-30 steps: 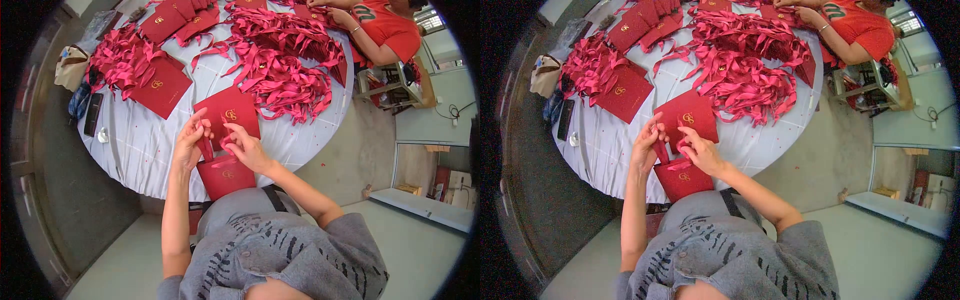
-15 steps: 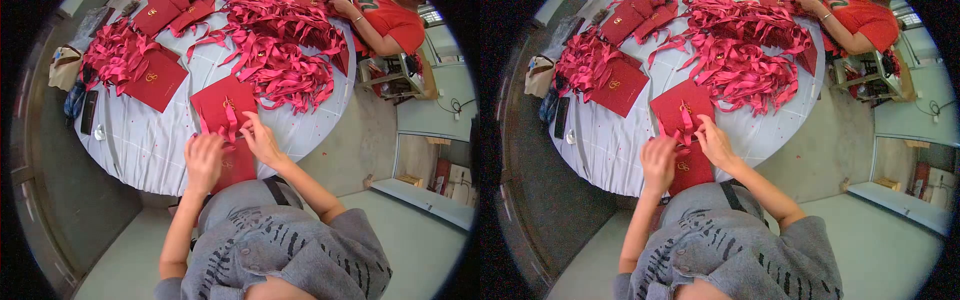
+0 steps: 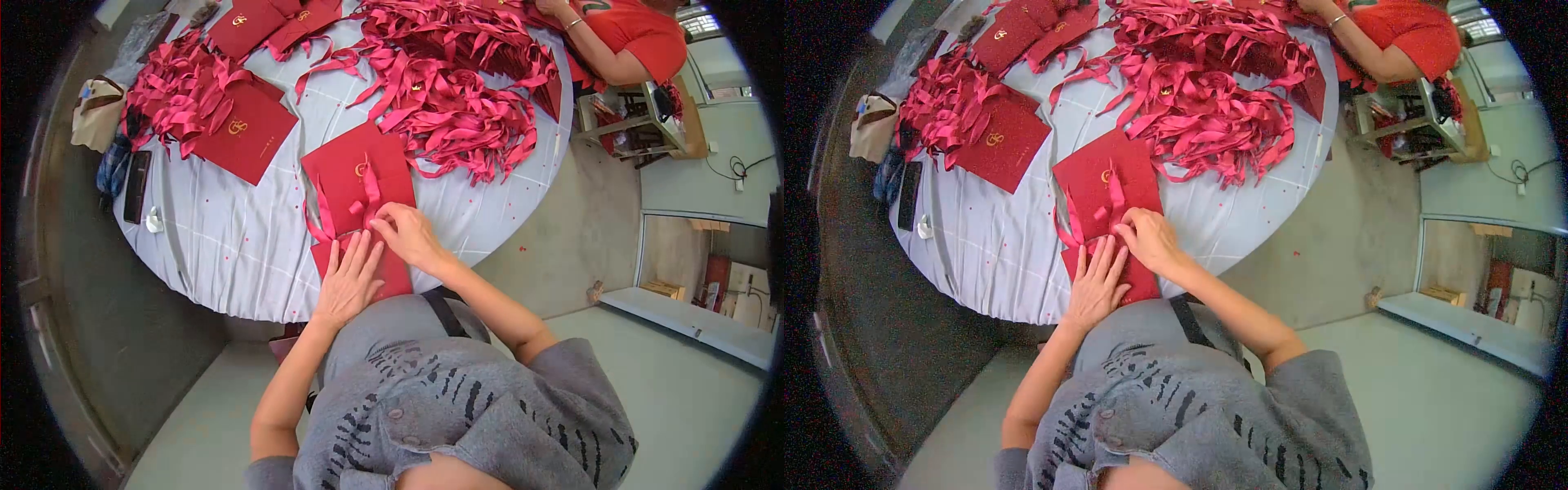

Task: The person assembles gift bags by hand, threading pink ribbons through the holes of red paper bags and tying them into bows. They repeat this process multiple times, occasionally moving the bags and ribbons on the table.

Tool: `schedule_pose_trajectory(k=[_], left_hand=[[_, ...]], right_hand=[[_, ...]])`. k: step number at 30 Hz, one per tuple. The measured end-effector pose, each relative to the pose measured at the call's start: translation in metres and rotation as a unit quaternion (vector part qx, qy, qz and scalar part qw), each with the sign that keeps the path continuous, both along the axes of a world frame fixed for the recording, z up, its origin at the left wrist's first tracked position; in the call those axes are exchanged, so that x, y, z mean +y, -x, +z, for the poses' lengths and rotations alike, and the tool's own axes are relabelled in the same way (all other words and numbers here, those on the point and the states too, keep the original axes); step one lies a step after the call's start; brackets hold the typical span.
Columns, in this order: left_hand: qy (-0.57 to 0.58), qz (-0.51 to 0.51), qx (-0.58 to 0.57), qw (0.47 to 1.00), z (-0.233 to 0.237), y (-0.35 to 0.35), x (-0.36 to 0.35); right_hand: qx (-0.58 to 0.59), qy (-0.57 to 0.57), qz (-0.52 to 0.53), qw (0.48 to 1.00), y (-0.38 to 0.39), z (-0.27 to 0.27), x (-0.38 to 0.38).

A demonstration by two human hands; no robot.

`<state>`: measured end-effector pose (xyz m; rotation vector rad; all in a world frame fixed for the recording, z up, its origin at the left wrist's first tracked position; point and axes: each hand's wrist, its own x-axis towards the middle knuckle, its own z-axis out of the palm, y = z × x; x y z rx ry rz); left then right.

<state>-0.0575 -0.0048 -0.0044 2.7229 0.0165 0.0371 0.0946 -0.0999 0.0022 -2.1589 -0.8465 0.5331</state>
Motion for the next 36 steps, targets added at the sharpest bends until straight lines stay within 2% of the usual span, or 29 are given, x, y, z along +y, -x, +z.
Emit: schedule_pose_trajectory(k=[1, 3, 4, 6, 7, 9, 13, 15, 16, 18, 23, 24, 27, 28, 30, 32, 34, 36], left_hand=[[-0.007, 0.000, -0.005, 1.000, -0.002, 0.002, -0.001], [-0.010, 0.000, -0.016, 1.000, -0.006, 0.006, -0.003], [-0.015, 0.000, -0.026, 1.000, -0.007, 0.008, -0.003], [-0.017, 0.002, -0.027, 0.999, -0.008, 0.011, -0.003], [-0.020, 0.006, -0.030, 0.999, -0.009, 0.011, -0.004], [-0.029, 0.009, -0.043, 0.999, -0.012, 0.012, -0.007], [-0.037, 0.022, -0.039, 0.998, -0.015, 0.014, -0.009], [-0.032, 0.024, -0.033, 0.999, -0.014, 0.014, -0.009], [-0.028, 0.027, -0.027, 0.999, -0.014, 0.013, -0.010], [-0.027, 0.025, -0.023, 0.999, -0.012, 0.009, -0.010], [-0.009, 0.023, 0.023, 0.999, -0.003, 0.002, -0.008], [-0.009, 0.024, 0.023, 0.999, -0.003, 0.001, -0.008], [0.003, 0.022, 0.029, 0.999, -0.002, -0.001, -0.006], [0.008, 0.021, 0.031, 0.999, -0.002, -0.002, -0.006], [0.013, 0.017, 0.034, 0.999, 0.001, -0.003, -0.005], [0.015, 0.018, 0.037, 0.999, 0.001, -0.001, -0.005], [0.016, 0.021, 0.034, 0.999, 0.002, -0.004, -0.003], [0.028, 0.015, 0.034, 0.999, 0.003, -0.003, -0.003]], right_hand=[[-0.002, 0.001, -0.001, 1.000, -0.001, 0.004, 0.001], [0.121, 0.008, -0.079, 0.989, 0.000, 0.011, 0.003], [0.122, 0.009, -0.081, 0.989, -0.001, 0.003, 0.002], [0.265, -0.018, -0.004, 0.964, -0.011, -0.011, 0.002], [0.264, -0.017, -0.005, 0.964, -0.016, -0.011, 0.001], [0.446, 0.053, 0.040, 0.892, -0.027, -0.004, 0.002], [0.420, 0.018, 0.118, 0.899, -0.030, 0.000, 0.009], [0.490, -0.105, 0.075, 0.862, -0.025, 0.006, 0.011], [0.488, -0.104, 0.074, 0.864, -0.024, 0.004, 0.012], [0.507, -0.175, 0.032, 0.844, -0.022, 0.005, 0.015], [0.416, -0.195, -0.027, 0.888, -0.034, 0.006, 0.020], [0.422, -0.232, -0.020, 0.876, -0.036, 0.004, 0.023], [0.397, -0.179, -0.062, 0.898, -0.042, 0.003, 0.028], [0.366, -0.150, -0.046, 0.917, -0.047, -0.005, 0.029], [0.344, -0.246, -0.039, 0.906, -0.050, -0.010, 0.033], [0.254, -0.219, -0.055, 0.940, -0.058, -0.007, 0.032], [0.190, -0.218, -0.081, 0.954, -0.066, -0.007, 0.029], [0.250, -0.218, -0.105, 0.937, -0.067, 0.006, 0.019]])
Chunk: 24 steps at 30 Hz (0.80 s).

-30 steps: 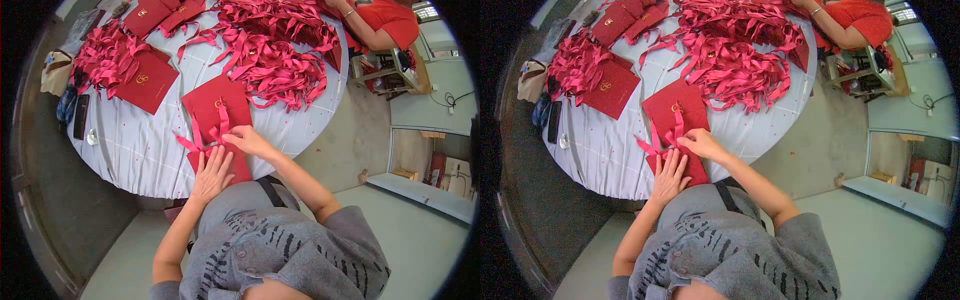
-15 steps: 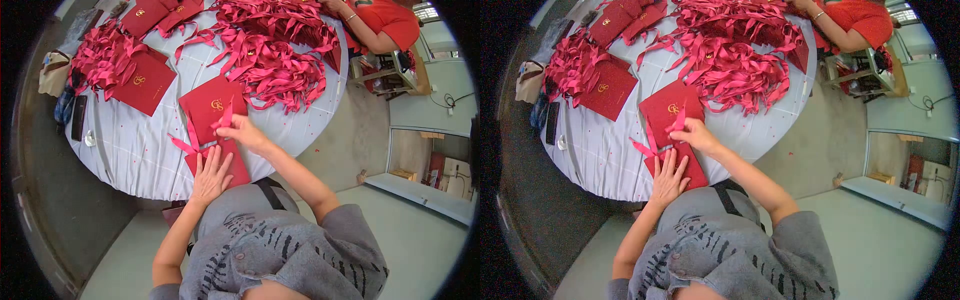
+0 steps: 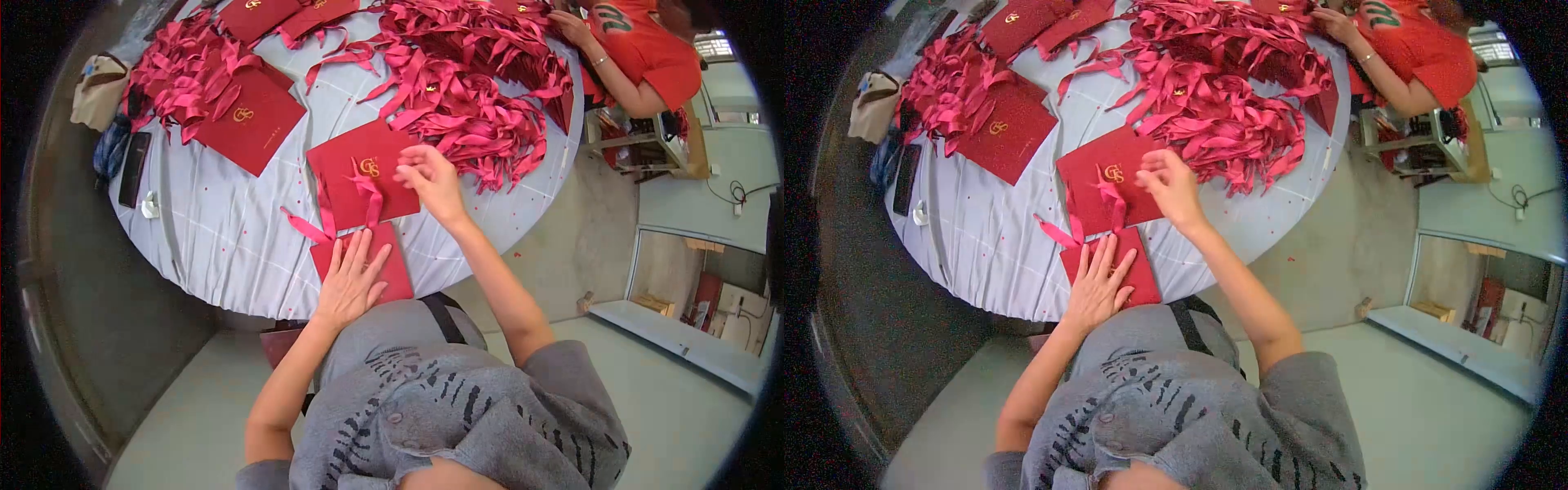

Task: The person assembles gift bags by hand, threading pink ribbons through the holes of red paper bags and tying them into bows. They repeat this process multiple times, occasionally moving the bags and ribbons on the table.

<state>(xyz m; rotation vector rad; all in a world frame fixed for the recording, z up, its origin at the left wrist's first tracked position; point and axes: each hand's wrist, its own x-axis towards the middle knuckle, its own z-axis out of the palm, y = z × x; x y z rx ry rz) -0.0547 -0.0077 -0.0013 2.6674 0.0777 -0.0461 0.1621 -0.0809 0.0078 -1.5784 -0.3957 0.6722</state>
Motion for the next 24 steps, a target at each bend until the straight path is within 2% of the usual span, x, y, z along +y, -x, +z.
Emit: schedule_pose_trajectory(k=[2, 4, 5, 8, 9, 11, 12, 15, 16, 18, 19, 23, 24], left_hand=[[0.003, 0.004, -0.004, 1.000, 0.000, 0.001, 0.001], [0.002, 0.003, -0.005, 1.000, 0.001, 0.000, 0.001], [0.003, 0.006, -0.004, 1.000, 0.001, 0.000, 0.000], [0.002, 0.006, 0.001, 1.000, 0.002, 0.001, 0.000], [0.000, 0.005, 0.000, 1.000, 0.002, 0.001, 0.000], [-0.004, 0.003, -0.003, 1.000, 0.002, 0.000, 0.000], [-0.005, 0.003, 0.001, 1.000, 0.002, 0.001, -0.001], [-0.009, 0.005, 0.005, 1.000, 0.002, -0.001, 0.000], [-0.010, 0.002, 0.007, 1.000, 0.001, 0.001, 0.000], [-0.011, 0.005, 0.009, 1.000, 0.001, 0.002, 0.000], [-0.010, 0.004, 0.008, 1.000, 0.002, 0.002, 0.000], [-0.007, 0.003, 0.010, 1.000, 0.002, 0.001, 0.000], [-0.007, 0.006, 0.010, 1.000, 0.002, 0.001, 0.001]], right_hand=[[0.015, 0.032, -0.005, 0.999, 0.005, 0.005, -0.007], [-0.065, 0.098, 0.045, 0.992, 0.012, 0.001, -0.014], [-0.080, 0.060, 0.054, 0.994, 0.019, -0.005, -0.014], [-0.227, 0.165, 0.073, 0.957, 0.037, 0.005, -0.003], [-0.225, 0.165, 0.073, 0.958, 0.040, 0.004, 0.001], [-0.355, 0.152, 0.058, 0.921, 0.040, 0.001, 0.011], [-0.369, 0.135, 0.048, 0.918, 0.037, -0.003, 0.016], [-0.312, 0.110, 0.034, 0.943, 0.030, -0.007, 0.019], [-0.207, 0.109, 0.044, 0.971, 0.030, -0.008, 0.020], [-0.124, 0.130, 0.072, 0.981, 0.023, -0.008, 0.019], [-0.088, 0.099, 0.080, 0.988, 0.021, -0.010, 0.020], [-0.111, 0.099, 0.062, 0.987, 0.018, -0.006, 0.029], [-0.233, 0.124, 0.049, 0.963, 0.017, -0.003, 0.030]])
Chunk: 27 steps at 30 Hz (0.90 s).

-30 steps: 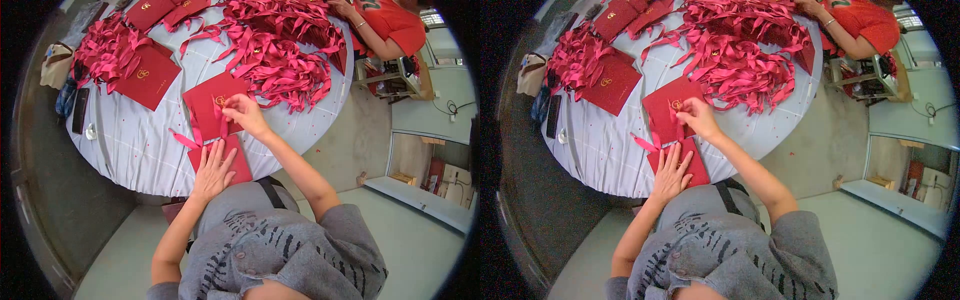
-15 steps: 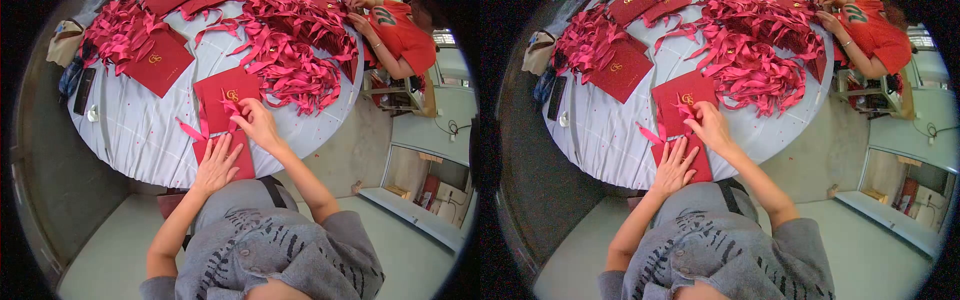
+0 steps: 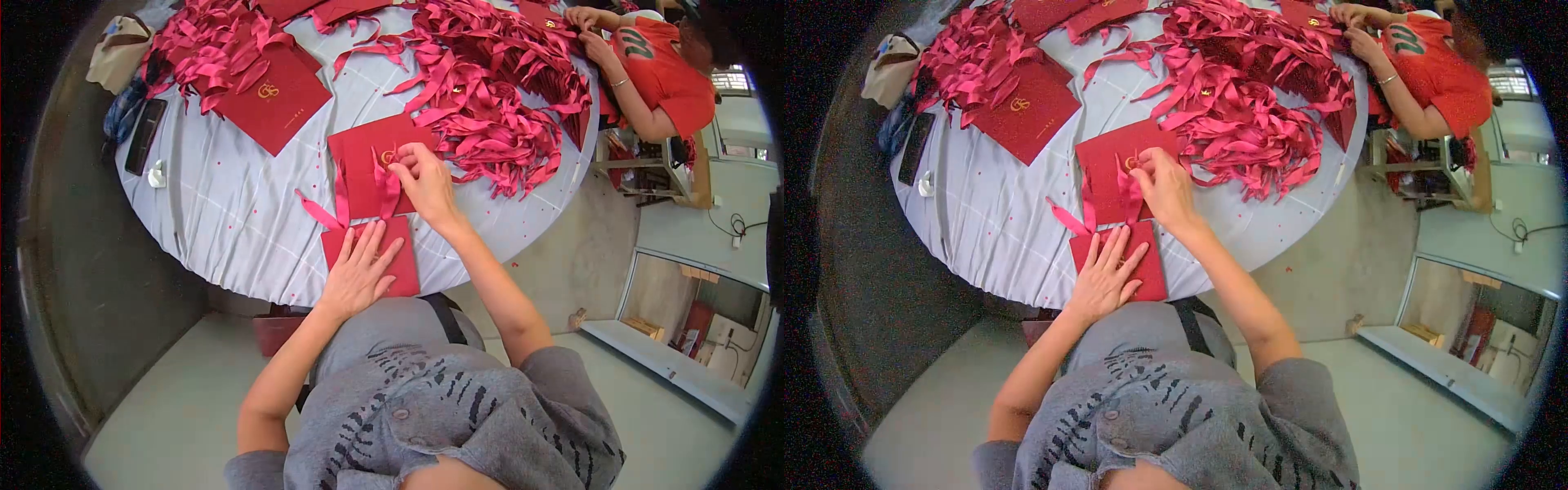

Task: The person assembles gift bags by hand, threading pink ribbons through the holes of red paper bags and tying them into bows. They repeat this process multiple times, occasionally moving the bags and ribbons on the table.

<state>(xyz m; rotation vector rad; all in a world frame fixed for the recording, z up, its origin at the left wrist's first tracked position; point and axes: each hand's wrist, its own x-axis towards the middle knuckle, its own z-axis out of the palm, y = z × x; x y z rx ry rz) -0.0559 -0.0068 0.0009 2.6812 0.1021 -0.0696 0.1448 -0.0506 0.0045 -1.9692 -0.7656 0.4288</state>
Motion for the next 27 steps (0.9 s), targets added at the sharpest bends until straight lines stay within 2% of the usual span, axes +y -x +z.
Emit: schedule_pose_trajectory(k=[1, 6, 8, 9, 12, 16, 18, 19, 22, 27], left_hand=[[0.000, -0.001, -0.001, 1.000, 0.000, 0.000, 0.000], [0.010, 0.000, -0.004, 1.000, -0.002, 0.001, 0.001], [0.001, 0.001, -0.011, 1.000, -0.002, 0.001, 0.000], [-0.006, 0.001, -0.019, 1.000, -0.004, 0.002, 0.000], [-0.012, -0.010, 0.005, 1.000, -0.014, 0.005, -0.001], [0.014, -0.009, -0.017, 1.000, -0.026, 0.010, -0.002], [0.025, -0.009, -0.016, 1.000, -0.030, 0.011, -0.003], [0.036, -0.009, -0.016, 0.999, -0.031, 0.011, -0.003], [0.045, 0.003, -0.077, 0.996, -0.030, 0.009, -0.004], [0.061, -0.006, -0.038, 0.997, -0.025, 0.008, -0.002]], right_hand=[[-0.125, 0.018, -0.002, 0.992, 0.001, 0.002, 0.001], [-0.082, 0.034, -0.046, 0.995, 0.006, 0.024, -0.005], [-0.045, -0.031, 0.013, 0.998, 0.018, 0.027, -0.006], [-0.091, -0.060, 0.070, 0.992, 0.026, 0.021, -0.001], [-0.081, -0.007, 0.207, 0.975, 0.056, 0.013, 0.001], [-0.148, 0.050, 0.222, 0.962, 0.079, 0.001, 0.020], [-0.183, 0.162, 0.203, 0.948, 0.085, 0.000, 0.030], [-0.159, 0.197, 0.218, 0.942, 0.086, 0.005, 0.034], [-0.181, 0.248, 0.222, 0.925, 0.091, 0.004, 0.042], [-0.170, 0.272, 0.209, 0.924, 0.092, -0.008, 0.042]])
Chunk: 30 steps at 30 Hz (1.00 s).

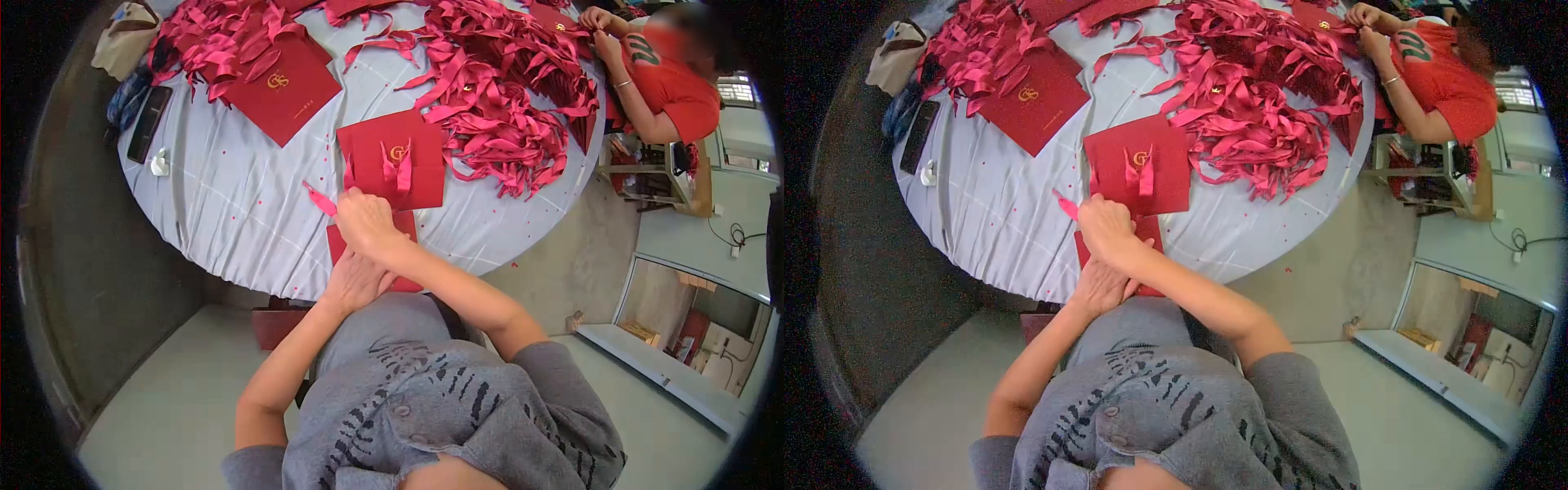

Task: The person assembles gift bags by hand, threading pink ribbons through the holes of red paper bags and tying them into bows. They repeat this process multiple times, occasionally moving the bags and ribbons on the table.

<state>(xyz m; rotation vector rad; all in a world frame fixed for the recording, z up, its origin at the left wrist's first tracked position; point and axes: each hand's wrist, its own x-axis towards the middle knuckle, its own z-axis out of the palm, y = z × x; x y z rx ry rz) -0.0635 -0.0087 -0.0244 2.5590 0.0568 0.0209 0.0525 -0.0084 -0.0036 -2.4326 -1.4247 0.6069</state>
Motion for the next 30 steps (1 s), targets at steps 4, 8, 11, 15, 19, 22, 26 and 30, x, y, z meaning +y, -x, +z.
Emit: schedule_pose_trajectory(k=[4, 8, 11, 15, 19, 22, 26, 30], left_hand=[[0.000, -0.009, 0.030, 1.000, 0.002, 0.000, 0.000], [-0.030, -0.014, 0.050, 0.998, 0.000, 0.000, -0.001], [-0.067, -0.008, 0.018, 0.998, 0.002, 0.000, -0.001], [-0.053, -0.020, 0.077, 0.995, 0.008, -0.001, -0.002], [-0.030, -0.008, 0.034, 0.999, 0.008, -0.003, -0.001], [-0.036, 0.000, 0.039, 0.999, 0.010, -0.005, -0.002], [-0.040, 0.000, 0.044, 0.998, 0.012, -0.006, -0.002], [-0.048, -0.001, 0.039, 0.998, 0.013, -0.007, -0.004]], right_hand=[[0.033, -0.070, -0.014, 0.997, 0.000, 0.002, -0.009], [0.054, -0.135, -0.063, 0.987, 0.000, 0.004, -0.017], [0.058, -0.199, -0.058, 0.977, -0.002, 0.003, -0.016], [0.044, -0.249, -0.035, 0.967, -0.002, -0.007, -0.013], [0.030, -0.265, -0.036, 0.963, 0.002, -0.015, -0.013], [0.014, -0.292, -0.046, 0.955, 0.005, -0.021, -0.012], [-0.003, -0.289, -0.043, 0.956, 0.009, -0.027, -0.010], [-0.014, -0.275, -0.045, 0.960, 0.008, -0.027, -0.011]])
